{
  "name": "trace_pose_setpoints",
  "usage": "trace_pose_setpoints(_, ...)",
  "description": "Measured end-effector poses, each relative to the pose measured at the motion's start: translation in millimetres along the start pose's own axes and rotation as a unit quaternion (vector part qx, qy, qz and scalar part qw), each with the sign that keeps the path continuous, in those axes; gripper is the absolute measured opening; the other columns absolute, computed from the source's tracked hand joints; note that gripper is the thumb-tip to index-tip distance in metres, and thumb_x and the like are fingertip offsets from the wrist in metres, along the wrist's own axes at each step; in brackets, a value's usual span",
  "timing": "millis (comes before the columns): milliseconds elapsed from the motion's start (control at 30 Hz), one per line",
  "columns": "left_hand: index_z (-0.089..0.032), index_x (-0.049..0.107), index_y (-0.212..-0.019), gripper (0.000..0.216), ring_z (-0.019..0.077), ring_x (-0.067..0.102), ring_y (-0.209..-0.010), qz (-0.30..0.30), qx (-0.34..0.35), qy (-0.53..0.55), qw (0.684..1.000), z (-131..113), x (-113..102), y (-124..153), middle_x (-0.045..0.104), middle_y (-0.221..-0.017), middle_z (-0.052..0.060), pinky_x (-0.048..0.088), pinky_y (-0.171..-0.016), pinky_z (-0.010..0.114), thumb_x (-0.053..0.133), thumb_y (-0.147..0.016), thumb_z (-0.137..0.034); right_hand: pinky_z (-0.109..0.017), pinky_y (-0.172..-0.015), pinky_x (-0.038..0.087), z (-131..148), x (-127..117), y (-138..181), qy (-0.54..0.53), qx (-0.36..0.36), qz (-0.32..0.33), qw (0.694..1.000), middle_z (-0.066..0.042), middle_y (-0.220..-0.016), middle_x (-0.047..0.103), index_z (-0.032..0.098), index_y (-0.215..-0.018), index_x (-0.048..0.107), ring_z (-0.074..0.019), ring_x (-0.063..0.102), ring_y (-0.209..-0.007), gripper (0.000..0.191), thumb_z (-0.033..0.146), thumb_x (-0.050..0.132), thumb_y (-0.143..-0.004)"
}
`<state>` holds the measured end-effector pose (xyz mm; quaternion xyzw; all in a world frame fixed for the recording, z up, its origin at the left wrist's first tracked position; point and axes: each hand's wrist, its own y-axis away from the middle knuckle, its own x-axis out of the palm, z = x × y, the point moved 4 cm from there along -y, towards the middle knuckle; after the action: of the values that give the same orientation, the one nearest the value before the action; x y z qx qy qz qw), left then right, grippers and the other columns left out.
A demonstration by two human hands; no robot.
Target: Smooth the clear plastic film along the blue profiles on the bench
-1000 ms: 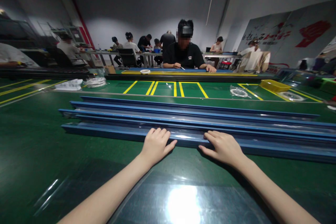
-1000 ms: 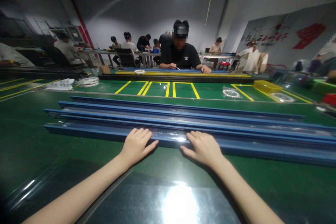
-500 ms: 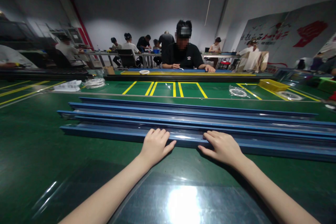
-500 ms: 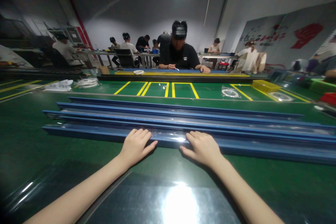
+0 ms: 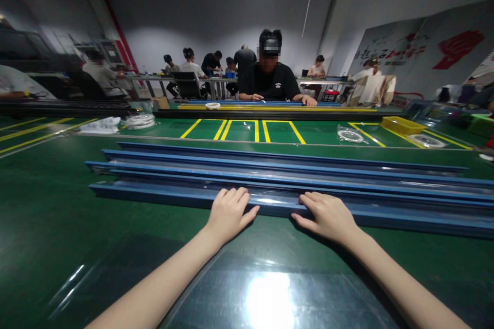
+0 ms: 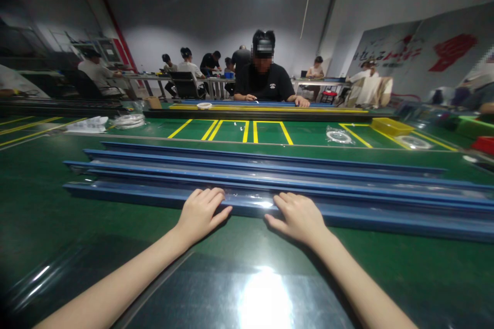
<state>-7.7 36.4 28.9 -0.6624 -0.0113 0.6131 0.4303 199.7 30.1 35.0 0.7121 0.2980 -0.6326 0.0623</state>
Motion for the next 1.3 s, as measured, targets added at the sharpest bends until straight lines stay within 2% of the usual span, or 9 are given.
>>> trace_pose_setpoints(267,-0.017,0.056,-0.078,0.025,0.0168,0.054,-0.076,-0.002,-0.014,0.02,1.0,0.7,-0.7,0.6,0.063,-0.094,0.004,0.034,-0.066,0.031,0.043,-0.081,-0.038,-0.025,-0.056,0.03,0.2,0.6,-0.1,0.005,0.001,0.003,1.0,-0.003,-0.071,0.059,0.018,-0.076,0.054,-0.0154,0.054,-0.066,0.033,0.047,0.038,-0.08)
trace_pose_setpoints(867,-0.017,0.058,-0.079,0.025,0.0166,0.054,-0.073,-0.015,-0.014,0.019,1.0,-0.6,-3.9,0.0,0.064,-0.091,0.004,0.035,-0.064,0.032,0.044,-0.081,-0.038,-0.025,-0.056,0.031,1.1,-1.3,-0.6,0.004,0.0,0.005,1.0,-0.004,-0.071,0.06,0.018,-0.076,0.054,-0.0154,0.054,-0.066,0.033,0.047,0.038,-0.08)
trace_pose_setpoints(1100,-0.017,0.057,-0.079,0.026,0.0169,0.054,-0.076,-0.004,-0.02,0.015,1.0,0.2,-1.6,0.4,0.062,-0.095,0.004,0.035,-0.065,0.032,0.043,-0.081,-0.038,-0.025,-0.057,0.031,1.4,-1.8,-0.8,0.007,-0.002,0.0,1.0,-0.003,-0.071,0.06,0.018,-0.076,0.054,-0.0153,0.054,-0.066,0.032,0.046,0.038,-0.08)
trace_pose_setpoints(1300,-0.017,0.057,-0.079,0.026,0.0176,0.053,-0.076,-0.001,-0.021,0.007,1.0,0.2,-1.7,-0.3,0.061,-0.091,0.005,0.035,-0.065,0.032,0.042,-0.081,-0.039,-0.025,-0.057,0.032,1.2,-2.4,-1.0,0.006,0.001,0.015,1.0,-0.003,-0.072,0.059,0.018,-0.076,0.053,-0.0161,0.055,-0.067,0.032,0.046,0.038,-0.08)
